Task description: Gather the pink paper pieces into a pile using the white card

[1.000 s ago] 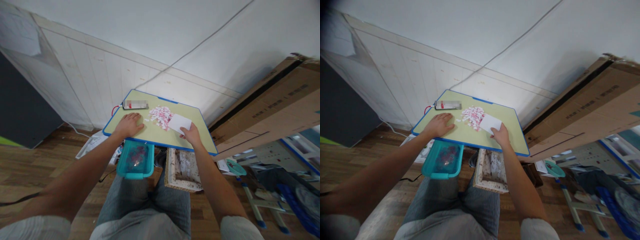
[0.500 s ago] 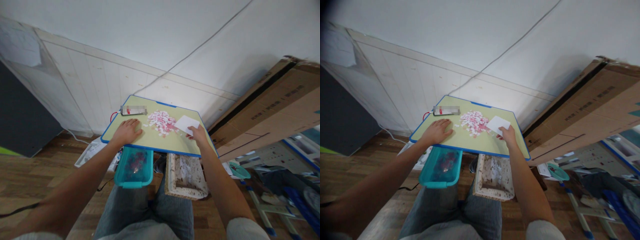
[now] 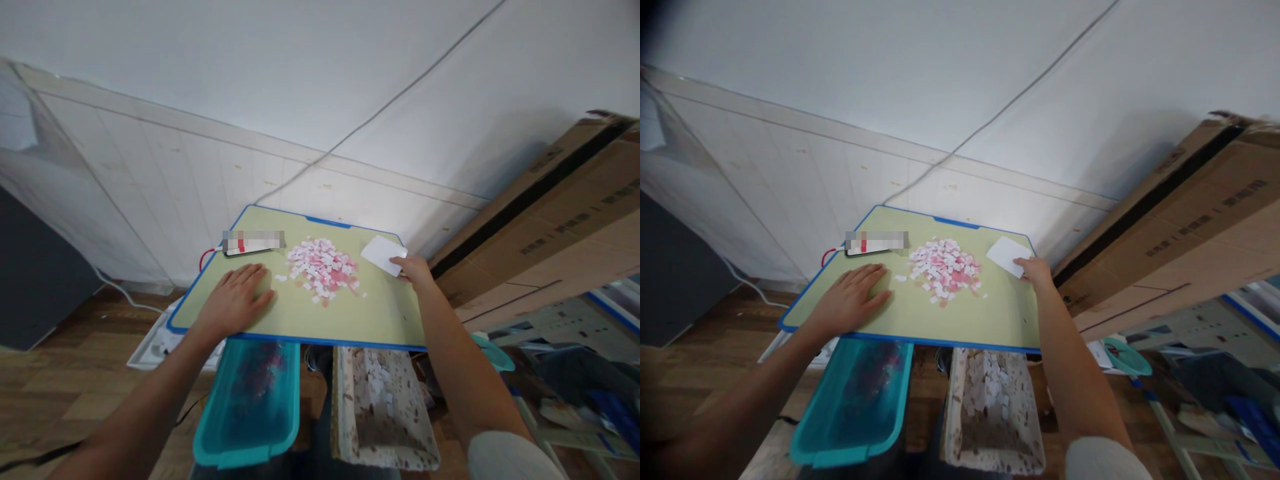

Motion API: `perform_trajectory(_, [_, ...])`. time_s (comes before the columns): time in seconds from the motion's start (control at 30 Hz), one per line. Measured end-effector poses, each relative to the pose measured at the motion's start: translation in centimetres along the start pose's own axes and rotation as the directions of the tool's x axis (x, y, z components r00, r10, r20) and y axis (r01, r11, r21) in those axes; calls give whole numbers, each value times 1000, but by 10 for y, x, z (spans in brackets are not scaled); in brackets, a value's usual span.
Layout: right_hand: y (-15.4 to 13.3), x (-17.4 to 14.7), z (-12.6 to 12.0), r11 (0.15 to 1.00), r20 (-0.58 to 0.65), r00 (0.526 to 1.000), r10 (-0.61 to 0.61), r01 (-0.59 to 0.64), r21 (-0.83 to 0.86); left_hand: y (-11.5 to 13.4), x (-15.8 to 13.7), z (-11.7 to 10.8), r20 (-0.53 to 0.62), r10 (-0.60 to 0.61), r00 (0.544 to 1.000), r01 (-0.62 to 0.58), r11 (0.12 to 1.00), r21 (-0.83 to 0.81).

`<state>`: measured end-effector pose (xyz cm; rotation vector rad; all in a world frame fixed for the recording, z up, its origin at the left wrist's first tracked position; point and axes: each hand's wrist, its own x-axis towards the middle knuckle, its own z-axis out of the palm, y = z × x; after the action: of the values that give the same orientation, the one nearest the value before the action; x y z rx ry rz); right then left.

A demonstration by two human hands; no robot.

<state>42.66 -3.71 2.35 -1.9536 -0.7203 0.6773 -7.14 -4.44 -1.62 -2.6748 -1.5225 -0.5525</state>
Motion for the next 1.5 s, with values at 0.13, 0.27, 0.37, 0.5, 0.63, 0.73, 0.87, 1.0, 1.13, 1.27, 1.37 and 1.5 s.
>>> perform_trajectory(0.13, [0, 8, 4, 997, 16, 999, -29, 30, -64, -3, 2, 2, 20, -4, 1000, 4, 1000, -11])
perform_trajectory(0.27, [-13, 18, 22, 979, 56, 996, -71, 80, -186, -4, 1, 1, 40, -15, 999, 15, 1000, -16])
perform_trajectory(0.37, [-25, 23, 45, 959, 191, 979, -68, 117, -258, -2, 1, -1, 38, -11, 999, 12, 1000, -14])
perform_trajectory(0.5, [-32, 20, 78, 944, 390, 920, -38, 161, -288, 0, 1, -3, 21, -1, 1000, 1, 1000, -17])
perform_trajectory(0.63, [-34, 10, 92, 952, 513, 858, -23, 176, -251, 1, 2, -3, 13, 14, 1000, -14, 1000, -23])
perform_trajectory(0.73, [-40, -1, 88, 962, 578, 811, -89, 221, -162, 1, 1, -4, 8, 9, 1000, -9, 999, -33])
perform_trajectory(0.87, [-53, -22, 80, 941, 611, 761, -217, 329, -76, 1, 1, -4, 1, 8, 1000, -8, 999, -48])
perform_trajectory(1.0, [-67, -52, 82, 911, 597, 745, -297, 409, -58, 0, 1, -2, -17, 5, 1000, -6, 998, -68])
perform_trajectory(1.13, [-78, -83, 86, 868, 616, 688, -383, 497, -15, -1, 0, -1, -35, 5, 999, -8, 996, -87])
perform_trajectory(1.27, [-86, -107, 85, 795, 624, 653, -429, 602, -83, -1, -1, -1, -61, 15, 998, -21, 995, -100])
perform_trajectory(1.37, [-87, -123, 81, 666, 529, 661, -533, 713, -220, -1, -1, -1, -72, 24, 997, -31, 993, -110])
perform_trajectory(1.5, [-75, -148, 74, 515, 475, 628, -616, 778, -361, -2, -1, -1, -78, 21, 997, -30, 992, -121])
